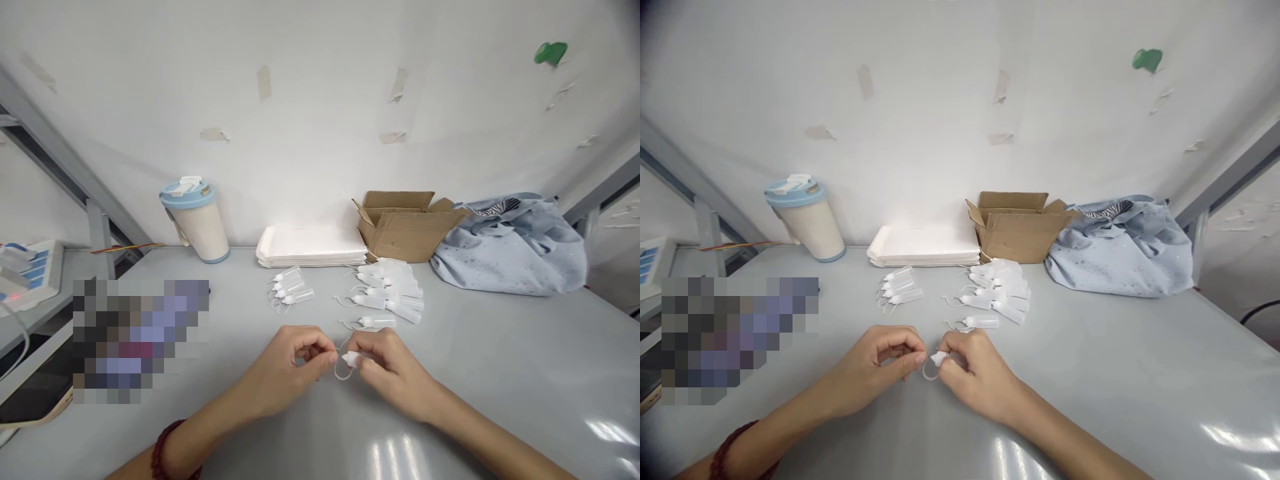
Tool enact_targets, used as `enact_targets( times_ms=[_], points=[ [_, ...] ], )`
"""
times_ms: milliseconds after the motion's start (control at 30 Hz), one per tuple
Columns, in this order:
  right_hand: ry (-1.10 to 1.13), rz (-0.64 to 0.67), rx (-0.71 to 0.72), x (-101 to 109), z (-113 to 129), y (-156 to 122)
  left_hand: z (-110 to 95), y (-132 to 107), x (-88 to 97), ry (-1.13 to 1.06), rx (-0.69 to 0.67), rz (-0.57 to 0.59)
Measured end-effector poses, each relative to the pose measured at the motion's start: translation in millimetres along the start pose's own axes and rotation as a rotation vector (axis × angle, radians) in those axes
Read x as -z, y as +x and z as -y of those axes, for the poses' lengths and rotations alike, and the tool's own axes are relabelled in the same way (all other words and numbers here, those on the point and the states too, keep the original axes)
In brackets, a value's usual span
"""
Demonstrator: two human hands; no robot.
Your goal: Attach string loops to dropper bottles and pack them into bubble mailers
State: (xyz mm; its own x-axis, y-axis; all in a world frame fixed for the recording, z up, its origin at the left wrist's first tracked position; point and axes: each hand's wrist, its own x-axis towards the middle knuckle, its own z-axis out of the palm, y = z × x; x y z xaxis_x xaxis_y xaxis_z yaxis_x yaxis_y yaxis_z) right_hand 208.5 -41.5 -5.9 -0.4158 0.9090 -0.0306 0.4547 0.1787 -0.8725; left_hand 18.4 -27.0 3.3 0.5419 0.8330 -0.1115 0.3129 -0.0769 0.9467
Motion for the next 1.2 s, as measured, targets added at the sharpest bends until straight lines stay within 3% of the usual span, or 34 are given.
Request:
enact_targets(
  times_ms=[300, 467, 667, 767, 933, 1200],
  points=[
    [-0.077, 0.036, 0.015, -2.6, -0.5, -2.3, -3.7, -0.6, -4.3, 0.171, -0.004, 0.030],
    [-0.164, 0.046, 0.049, 9.0, 2.7, 0.4, -4.2, 3.4, 16.5, 0.261, 0.038, 0.096],
    [-0.511, -0.221, 0.074, 37.9, -7.0, 6.0, 1.4, 8.5, 53.8, 0.439, 0.123, -0.127],
    [-0.633, -0.211, 0.087, 46.1, -13.5, 8.0, 5.8, 10.7, 61.2, 0.666, 0.151, -0.238],
    [-0.719, -0.128, 0.061, 49.5, -13.7, 7.6, 9.3, 12.6, 63.0, 0.859, 0.181, -0.338],
    [-0.669, -0.060, -0.039, 50.2, -9.2, 3.9, 17.8, 16.6, 43.8, 0.865, 0.188, -0.245]
  ],
)
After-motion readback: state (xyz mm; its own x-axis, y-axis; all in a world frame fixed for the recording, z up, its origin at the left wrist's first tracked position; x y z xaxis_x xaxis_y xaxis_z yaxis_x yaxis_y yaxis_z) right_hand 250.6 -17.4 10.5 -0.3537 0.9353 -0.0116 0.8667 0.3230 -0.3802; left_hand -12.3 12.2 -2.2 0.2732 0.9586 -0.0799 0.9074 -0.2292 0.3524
